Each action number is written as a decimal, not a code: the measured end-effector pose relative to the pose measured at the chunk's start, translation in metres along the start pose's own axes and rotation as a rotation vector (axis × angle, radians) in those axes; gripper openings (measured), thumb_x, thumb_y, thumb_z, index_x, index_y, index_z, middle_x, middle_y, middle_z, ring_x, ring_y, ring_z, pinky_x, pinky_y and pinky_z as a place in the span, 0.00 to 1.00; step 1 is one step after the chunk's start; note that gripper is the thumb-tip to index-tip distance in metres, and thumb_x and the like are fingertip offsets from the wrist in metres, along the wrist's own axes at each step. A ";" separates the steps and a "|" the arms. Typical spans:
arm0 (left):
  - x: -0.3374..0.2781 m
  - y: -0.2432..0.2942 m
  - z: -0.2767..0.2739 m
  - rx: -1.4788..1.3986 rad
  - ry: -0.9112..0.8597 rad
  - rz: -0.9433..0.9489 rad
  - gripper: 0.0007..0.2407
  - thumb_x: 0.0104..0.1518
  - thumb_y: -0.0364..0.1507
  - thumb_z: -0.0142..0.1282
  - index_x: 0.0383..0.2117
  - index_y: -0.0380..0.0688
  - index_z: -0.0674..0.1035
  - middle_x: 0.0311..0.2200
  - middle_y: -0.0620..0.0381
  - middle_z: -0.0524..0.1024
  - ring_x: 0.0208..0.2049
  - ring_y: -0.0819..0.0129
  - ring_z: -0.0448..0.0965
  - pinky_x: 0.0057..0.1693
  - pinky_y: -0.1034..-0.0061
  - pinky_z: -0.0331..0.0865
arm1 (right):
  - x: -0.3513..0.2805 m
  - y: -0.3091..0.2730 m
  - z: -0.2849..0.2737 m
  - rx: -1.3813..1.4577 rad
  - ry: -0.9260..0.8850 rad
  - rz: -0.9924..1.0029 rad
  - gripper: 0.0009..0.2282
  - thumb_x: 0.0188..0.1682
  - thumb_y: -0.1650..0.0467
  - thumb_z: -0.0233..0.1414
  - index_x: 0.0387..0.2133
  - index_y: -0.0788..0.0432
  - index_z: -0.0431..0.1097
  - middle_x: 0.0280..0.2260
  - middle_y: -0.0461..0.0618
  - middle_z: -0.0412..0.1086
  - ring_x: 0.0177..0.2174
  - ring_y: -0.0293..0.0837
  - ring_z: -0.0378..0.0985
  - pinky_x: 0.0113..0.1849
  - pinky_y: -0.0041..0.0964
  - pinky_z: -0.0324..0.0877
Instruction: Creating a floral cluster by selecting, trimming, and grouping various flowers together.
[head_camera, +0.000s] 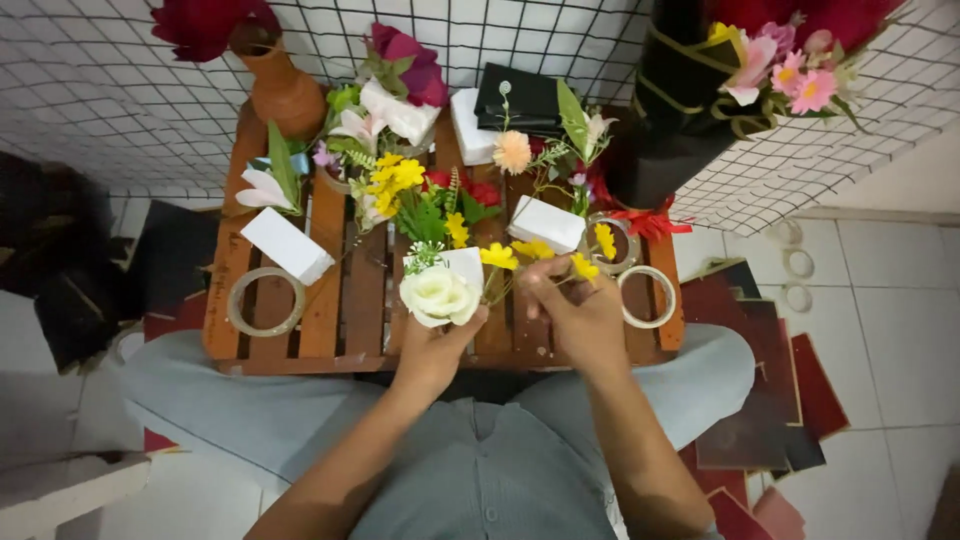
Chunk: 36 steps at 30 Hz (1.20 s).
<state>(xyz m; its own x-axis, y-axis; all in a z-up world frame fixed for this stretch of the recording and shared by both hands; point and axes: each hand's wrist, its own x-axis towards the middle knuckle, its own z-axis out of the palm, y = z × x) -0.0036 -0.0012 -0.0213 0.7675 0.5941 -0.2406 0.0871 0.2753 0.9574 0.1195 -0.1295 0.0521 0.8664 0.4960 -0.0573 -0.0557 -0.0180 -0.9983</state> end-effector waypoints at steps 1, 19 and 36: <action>0.000 -0.001 -0.001 -0.001 0.003 0.001 0.30 0.56 0.31 0.65 0.66 0.42 0.66 0.63 0.51 0.67 0.63 0.56 0.64 0.68 0.53 0.57 | -0.001 0.003 0.002 0.000 -0.003 0.000 0.03 0.49 0.74 0.60 0.32 0.64 0.77 0.13 0.54 0.69 0.14 0.39 0.69 0.21 0.28 0.69; -0.003 -0.011 -0.003 -0.020 -0.055 0.100 0.27 0.57 0.28 0.63 0.64 0.40 0.68 0.61 0.46 0.70 0.61 0.54 0.66 0.64 0.50 0.62 | -0.001 -0.001 0.016 -0.014 0.084 0.016 0.04 0.50 0.74 0.60 0.30 0.64 0.76 0.19 0.52 0.70 0.15 0.34 0.66 0.21 0.27 0.65; 0.001 -0.008 -0.002 0.053 -0.037 0.158 0.24 0.57 0.28 0.62 0.61 0.38 0.71 0.58 0.45 0.74 0.59 0.56 0.67 0.64 0.49 0.61 | 0.010 0.014 0.006 -0.067 0.032 0.036 0.04 0.48 0.75 0.62 0.29 0.64 0.75 0.24 0.52 0.72 0.24 0.37 0.73 0.27 0.30 0.70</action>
<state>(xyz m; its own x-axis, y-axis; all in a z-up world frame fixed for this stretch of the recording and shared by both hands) -0.0044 -0.0010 -0.0298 0.7973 0.5980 -0.0817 -0.0035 0.1399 0.9902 0.1241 -0.1194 0.0376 0.8798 0.4664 -0.0921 -0.0542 -0.0941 -0.9941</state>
